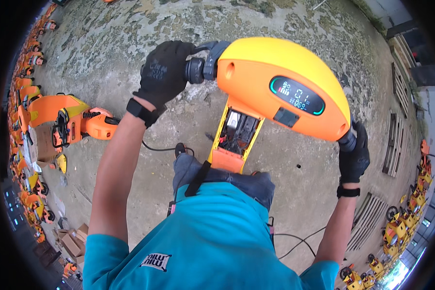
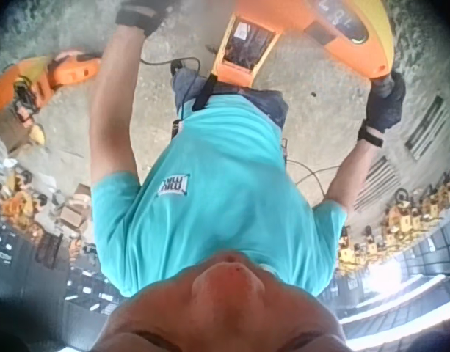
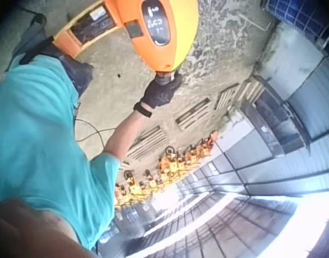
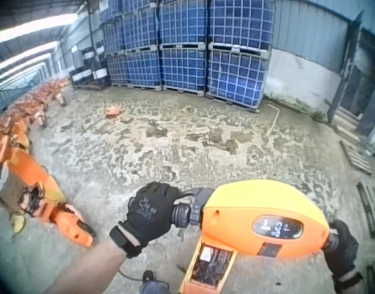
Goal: The person uses a power drill to secure a seat onto the frame of an orange electric scooter. They then place a battery pack into the scooter's body and close the compartment lid. Finally, the person mounts the scooter and tests the controls, checking the digital display.
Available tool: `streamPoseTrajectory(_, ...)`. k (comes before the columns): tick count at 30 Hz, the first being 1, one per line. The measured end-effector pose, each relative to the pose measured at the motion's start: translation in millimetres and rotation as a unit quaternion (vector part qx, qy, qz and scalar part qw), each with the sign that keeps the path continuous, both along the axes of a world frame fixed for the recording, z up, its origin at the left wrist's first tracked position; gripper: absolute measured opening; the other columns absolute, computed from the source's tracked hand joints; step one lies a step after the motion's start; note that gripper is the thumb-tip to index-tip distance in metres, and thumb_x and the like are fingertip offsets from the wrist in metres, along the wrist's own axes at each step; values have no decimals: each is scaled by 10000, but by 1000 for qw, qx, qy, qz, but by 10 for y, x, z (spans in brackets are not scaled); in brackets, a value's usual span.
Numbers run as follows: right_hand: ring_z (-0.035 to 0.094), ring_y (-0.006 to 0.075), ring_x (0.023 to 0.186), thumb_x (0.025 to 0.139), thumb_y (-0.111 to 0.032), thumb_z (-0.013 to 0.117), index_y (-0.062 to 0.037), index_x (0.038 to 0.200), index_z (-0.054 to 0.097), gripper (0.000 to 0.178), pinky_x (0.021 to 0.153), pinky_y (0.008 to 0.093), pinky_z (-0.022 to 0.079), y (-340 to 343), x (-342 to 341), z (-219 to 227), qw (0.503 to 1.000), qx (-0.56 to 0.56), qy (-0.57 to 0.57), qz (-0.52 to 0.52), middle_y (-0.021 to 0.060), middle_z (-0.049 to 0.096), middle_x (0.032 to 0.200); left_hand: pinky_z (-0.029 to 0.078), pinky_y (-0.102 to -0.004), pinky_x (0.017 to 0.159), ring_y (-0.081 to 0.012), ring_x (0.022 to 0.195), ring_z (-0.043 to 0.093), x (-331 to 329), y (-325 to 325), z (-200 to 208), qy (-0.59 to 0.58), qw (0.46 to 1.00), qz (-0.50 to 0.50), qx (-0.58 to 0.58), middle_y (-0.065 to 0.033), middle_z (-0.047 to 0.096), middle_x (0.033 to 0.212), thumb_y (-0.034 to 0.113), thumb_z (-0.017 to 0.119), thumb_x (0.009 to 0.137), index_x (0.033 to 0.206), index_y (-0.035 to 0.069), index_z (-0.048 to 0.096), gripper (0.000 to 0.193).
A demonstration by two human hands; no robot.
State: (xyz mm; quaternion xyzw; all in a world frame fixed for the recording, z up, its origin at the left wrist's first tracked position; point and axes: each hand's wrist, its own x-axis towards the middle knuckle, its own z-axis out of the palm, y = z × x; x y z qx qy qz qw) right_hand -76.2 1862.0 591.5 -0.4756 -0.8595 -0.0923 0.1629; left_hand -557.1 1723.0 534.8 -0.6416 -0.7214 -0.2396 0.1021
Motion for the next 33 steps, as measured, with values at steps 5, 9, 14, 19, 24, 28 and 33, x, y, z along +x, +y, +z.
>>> streamPoseTrajectory(5,678,286,1090,840,-124,756,-109,1367,534,572,854,361,551,557,-133,27,999,-34,15,-15,92,671,1255,505,-433,792,-317,906,640,-85,483,-26,-17,997,20,-75,-97,646,926,79,728,718,995,113,618,300)
streamPoseTrajectory(9,682,276,1082,840,-111,759,-111,1374,531,581,858,359,546,714,-195,-84,1000,-17,22,-8,101,681,1230,506,-429,739,-311,844,642,-163,689,-87,-1,999,-11,-41,-91,633,861,94,702,706,959,114,609,270)
streamPoseTrajectory(14,677,282,1098,823,-71,767,-102,1360,541,583,865,361,546,570,-61,-35,998,-32,36,-30,112,679,1226,509,-430,737,-311,832,639,-55,675,39,37,999,-25,-20,-88,630,855,82,689,734,980,115,607,261)
streamPoseTrajectory(19,654,302,1140,808,-50,769,-88,1369,526,613,916,368,535,524,122,-57,997,-39,39,-44,126,653,1272,522,-428,764,-294,884,653,13,813,263,85,995,-19,-37,-76,655,902,116,712,747,1024,120,627,290)
streamPoseTrajectory(24,618,317,1195,814,-65,757,-73,1393,494,636,957,391,515,583,262,-136,995,-73,66,-20,154,623,1305,514,-423,860,-334,1009,638,77,974,316,87,995,-51,0,-109,676,1040,70,741,715,1130,94,636,429)
streamPoseTrajectory(28,621,319,1188,813,-87,755,-62,1394,494,638,964,394,513,630,299,-139,994,-92,63,-21,163,628,1293,441,-464,1032,-374,1221,564,208,1271,664,49,995,-30,-83,-194,614,1270,86,703,694,1279,51,587,598)
streamPoseTrajectory(33,621,307,1195,863,-184,765,-69,1415,488,627,983,394,507,674,361,-330,992,-94,84,3,164,637,1287,391,-458,1113,-337,1300,528,66,1332,495,121,990,-35,-59,-198,574,1352,184,719,758,1345,84,557,617)
